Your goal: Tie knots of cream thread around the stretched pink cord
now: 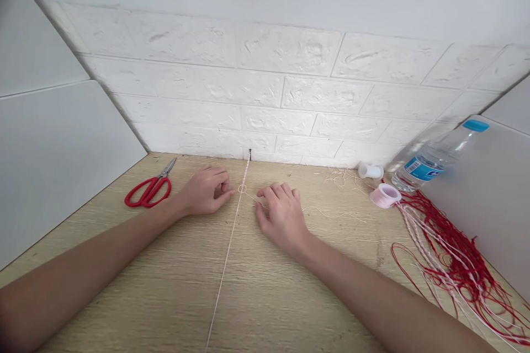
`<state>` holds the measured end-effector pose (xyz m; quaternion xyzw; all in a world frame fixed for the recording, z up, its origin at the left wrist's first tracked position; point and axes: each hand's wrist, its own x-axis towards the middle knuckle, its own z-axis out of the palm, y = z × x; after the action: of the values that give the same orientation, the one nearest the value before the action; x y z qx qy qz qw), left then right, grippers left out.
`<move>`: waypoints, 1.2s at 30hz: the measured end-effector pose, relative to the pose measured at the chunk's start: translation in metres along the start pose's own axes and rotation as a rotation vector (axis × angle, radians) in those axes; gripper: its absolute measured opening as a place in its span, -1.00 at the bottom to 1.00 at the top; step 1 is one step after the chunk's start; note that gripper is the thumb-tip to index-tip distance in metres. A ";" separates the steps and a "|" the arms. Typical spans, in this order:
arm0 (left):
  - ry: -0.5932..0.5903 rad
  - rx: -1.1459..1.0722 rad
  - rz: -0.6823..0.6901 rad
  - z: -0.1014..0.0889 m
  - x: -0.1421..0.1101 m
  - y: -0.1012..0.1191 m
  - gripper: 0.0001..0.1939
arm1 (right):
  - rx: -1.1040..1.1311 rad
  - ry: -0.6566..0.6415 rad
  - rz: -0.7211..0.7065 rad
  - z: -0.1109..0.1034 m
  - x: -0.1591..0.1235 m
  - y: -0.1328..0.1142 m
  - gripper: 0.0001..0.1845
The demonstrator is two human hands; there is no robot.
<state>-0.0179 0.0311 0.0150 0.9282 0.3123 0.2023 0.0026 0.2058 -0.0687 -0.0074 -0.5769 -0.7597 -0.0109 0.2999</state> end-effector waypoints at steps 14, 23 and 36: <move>-0.067 -0.114 -0.265 0.010 0.008 0.018 -0.93 | 0.052 -0.103 0.035 0.008 0.040 -0.010 -0.89; 0.049 -0.008 -0.130 0.014 -0.002 0.029 -0.91 | -0.056 -0.007 -0.159 0.018 0.032 0.000 -0.84; 0.129 0.097 -0.012 0.019 -0.003 0.020 -0.76 | -0.010 -0.034 -0.117 0.021 0.033 -0.001 -0.86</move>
<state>-0.0015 0.0151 -0.0008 0.9104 0.3266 0.2463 -0.0612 0.1904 -0.0329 -0.0087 -0.5332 -0.7970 -0.0225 0.2827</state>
